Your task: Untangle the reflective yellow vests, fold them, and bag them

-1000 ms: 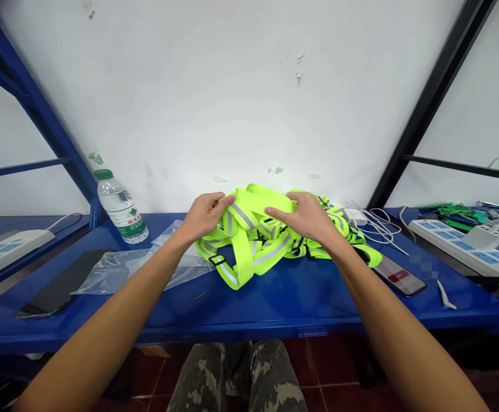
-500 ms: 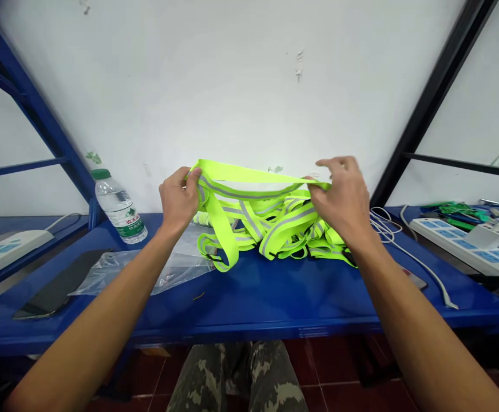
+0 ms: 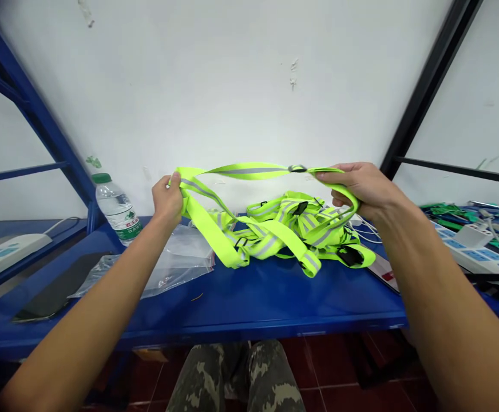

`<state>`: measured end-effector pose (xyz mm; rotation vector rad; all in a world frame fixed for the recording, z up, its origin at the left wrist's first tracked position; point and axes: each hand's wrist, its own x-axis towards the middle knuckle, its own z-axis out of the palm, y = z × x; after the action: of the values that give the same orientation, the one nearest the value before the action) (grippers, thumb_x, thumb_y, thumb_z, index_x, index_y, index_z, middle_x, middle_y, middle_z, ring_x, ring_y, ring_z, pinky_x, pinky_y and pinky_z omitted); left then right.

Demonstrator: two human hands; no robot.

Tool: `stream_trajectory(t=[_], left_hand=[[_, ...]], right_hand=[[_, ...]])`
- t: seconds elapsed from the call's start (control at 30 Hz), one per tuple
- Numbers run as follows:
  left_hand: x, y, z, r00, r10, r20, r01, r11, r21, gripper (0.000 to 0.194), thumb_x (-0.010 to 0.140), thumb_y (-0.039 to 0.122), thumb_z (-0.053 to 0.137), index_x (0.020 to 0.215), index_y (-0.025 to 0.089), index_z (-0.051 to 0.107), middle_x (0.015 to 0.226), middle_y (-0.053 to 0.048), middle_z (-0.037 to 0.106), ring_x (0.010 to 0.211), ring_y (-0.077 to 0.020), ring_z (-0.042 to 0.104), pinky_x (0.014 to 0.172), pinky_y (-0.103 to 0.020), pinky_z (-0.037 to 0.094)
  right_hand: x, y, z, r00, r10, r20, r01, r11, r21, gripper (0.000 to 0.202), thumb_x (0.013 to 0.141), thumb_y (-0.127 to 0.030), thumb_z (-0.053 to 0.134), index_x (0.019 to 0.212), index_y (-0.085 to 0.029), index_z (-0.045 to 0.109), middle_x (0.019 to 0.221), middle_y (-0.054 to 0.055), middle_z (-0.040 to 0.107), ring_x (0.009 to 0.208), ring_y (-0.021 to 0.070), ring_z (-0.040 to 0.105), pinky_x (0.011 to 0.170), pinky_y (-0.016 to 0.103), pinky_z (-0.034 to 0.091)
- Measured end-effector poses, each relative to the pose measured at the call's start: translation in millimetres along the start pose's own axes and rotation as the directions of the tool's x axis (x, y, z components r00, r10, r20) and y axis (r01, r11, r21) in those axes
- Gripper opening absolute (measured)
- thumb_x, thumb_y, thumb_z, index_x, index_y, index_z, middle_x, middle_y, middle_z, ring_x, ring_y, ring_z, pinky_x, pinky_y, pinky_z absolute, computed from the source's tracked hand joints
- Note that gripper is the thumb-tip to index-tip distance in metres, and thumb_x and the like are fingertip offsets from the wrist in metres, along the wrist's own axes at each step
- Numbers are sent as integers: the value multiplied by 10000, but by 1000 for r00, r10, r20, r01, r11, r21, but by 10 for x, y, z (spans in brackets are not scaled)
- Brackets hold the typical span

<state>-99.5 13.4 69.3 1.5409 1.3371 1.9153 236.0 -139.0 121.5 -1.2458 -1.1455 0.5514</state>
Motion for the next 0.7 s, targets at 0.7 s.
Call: stream_trajectory(t=[0.7], left_hand=[[-1174,488,527,276,180,944,-208,970,-124,399,857,389,577,1183,163,540,1099,-125,675,995,-237,652,801,-348,516]], right_hand=[[-170,18,779,985,-65,158,15,953,301,173,771,-222,626,940,-232,593,897,58,656,950,211,662,795,360,613]])
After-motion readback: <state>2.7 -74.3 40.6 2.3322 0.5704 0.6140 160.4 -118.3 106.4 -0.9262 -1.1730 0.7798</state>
